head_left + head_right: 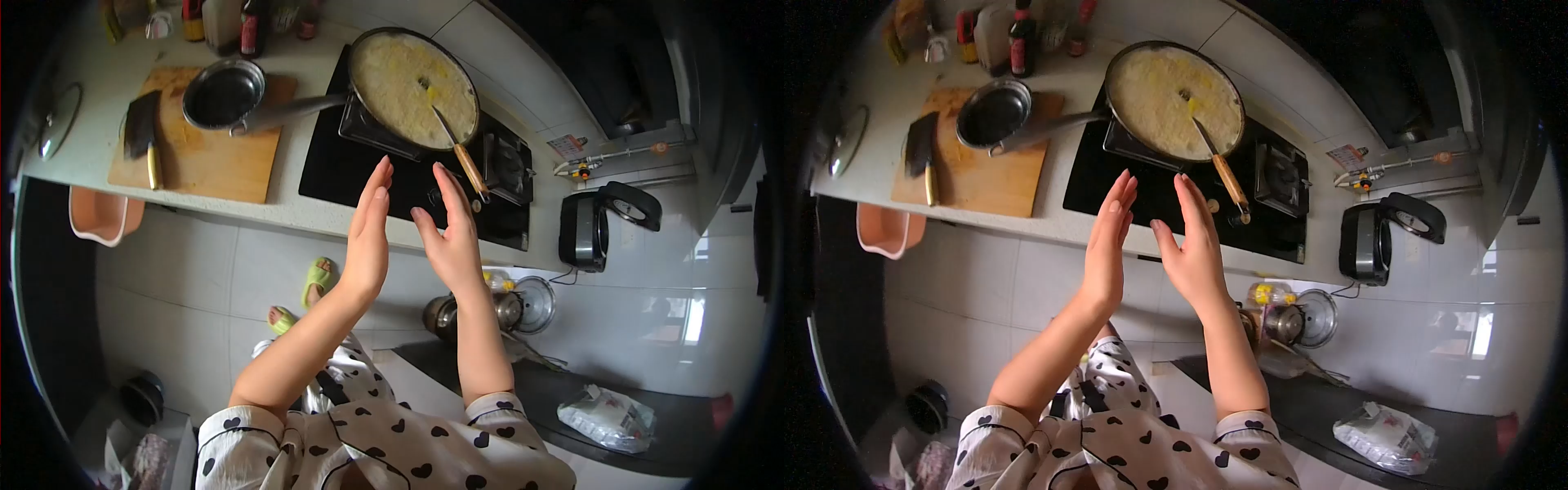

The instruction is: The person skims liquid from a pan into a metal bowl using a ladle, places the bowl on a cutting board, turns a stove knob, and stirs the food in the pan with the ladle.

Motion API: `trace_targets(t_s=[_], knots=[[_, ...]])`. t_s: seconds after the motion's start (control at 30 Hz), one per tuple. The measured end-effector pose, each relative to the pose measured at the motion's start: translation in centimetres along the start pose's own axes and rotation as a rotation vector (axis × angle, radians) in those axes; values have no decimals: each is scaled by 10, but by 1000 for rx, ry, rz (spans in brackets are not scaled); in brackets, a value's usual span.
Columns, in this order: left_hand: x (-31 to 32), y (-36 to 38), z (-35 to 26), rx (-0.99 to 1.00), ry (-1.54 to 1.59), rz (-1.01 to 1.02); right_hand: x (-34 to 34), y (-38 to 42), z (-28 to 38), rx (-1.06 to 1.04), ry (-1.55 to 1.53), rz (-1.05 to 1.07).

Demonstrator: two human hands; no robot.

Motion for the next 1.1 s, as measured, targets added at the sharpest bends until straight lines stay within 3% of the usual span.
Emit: trace_targets(t_s=[0.37,0.53,0.63,0.67,0.77,0.93,1.1], knots=[[31,-46,-35,75,-286,-26,-16,-37,-28,38,-261,-86],[8,-79,-43,214,-479,-22,-53,-44,-59,-122,193,-189],[-21,-98,-50,223,-475,-31,-56,-38,-94,81,316,-81],[-35,-106,-48,240,-477,-35,-57,-37,-100,51,373,-91],[-76,-121,-60,317,-847,-143,-48,-38,-125,210,272,56],[-84,-128,-74,319,-981,-160,-50,-52,-137,183,306,-28],[-89,-132,-82,409,-1468,-94,-62,-71,-106,234,412,-33]])
Point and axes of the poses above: each hand's wrist, its own y-axis away from the middle knuckle, its own x-axis out of the palm, z = x × y, the point moved 5 cm from there along -y, towards the middle knuckle, and after that the axes turned 2 degrees about -y, right-handed, at the moved point
